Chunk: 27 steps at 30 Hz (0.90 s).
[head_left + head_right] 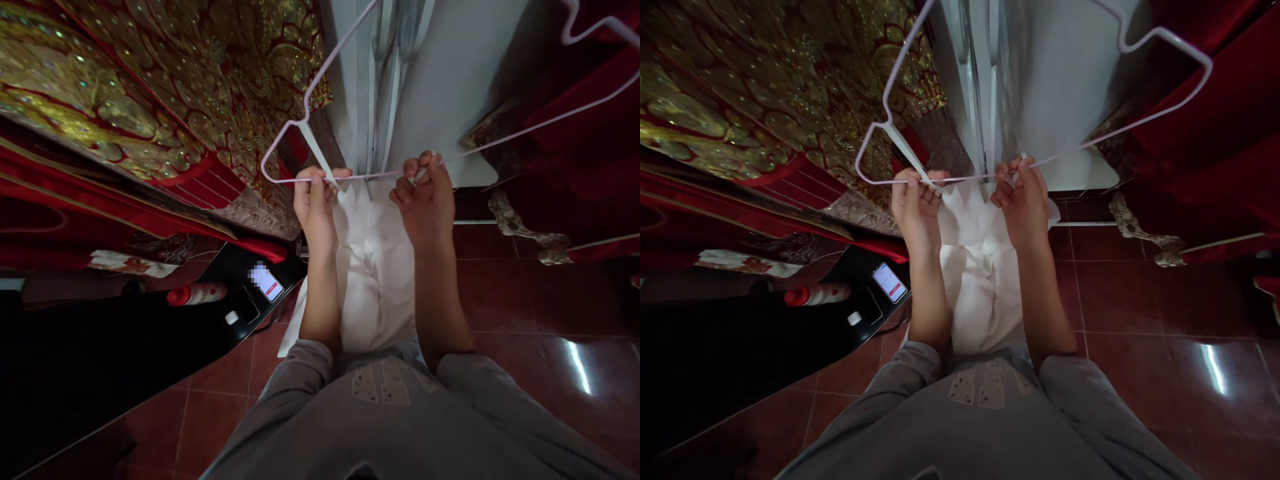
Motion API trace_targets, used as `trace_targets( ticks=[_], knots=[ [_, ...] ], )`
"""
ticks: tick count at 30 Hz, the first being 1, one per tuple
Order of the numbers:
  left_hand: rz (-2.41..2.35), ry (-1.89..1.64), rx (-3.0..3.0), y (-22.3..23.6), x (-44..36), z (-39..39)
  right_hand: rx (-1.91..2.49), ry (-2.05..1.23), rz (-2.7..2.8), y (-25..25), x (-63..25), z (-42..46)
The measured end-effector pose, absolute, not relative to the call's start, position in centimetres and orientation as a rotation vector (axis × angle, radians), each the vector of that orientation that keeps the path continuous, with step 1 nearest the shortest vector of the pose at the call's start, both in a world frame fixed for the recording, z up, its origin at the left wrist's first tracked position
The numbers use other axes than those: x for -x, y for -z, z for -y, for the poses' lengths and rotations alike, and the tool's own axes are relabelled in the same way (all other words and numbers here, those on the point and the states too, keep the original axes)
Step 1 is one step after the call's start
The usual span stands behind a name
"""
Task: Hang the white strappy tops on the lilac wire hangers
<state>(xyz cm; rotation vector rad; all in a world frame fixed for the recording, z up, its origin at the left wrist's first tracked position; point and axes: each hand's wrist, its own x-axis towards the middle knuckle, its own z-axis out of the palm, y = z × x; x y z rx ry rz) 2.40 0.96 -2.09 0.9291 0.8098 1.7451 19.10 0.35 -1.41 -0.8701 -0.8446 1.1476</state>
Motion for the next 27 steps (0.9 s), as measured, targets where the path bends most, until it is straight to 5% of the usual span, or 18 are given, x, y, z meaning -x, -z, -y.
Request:
trace_targets(
  ticks=[13,27],
  knots=[
    [-0.758,-1.857,-1.035,1.6,-1.6,-1.2,1.004,-0.454,0.416,-1.4,-27.5,0.3],
    [-0.734,-1.906,-1.035,0.8,-0.8,-1.5,0.971,-0.39,0.872,-6.5,-30.2,-0.7]
  ],
)
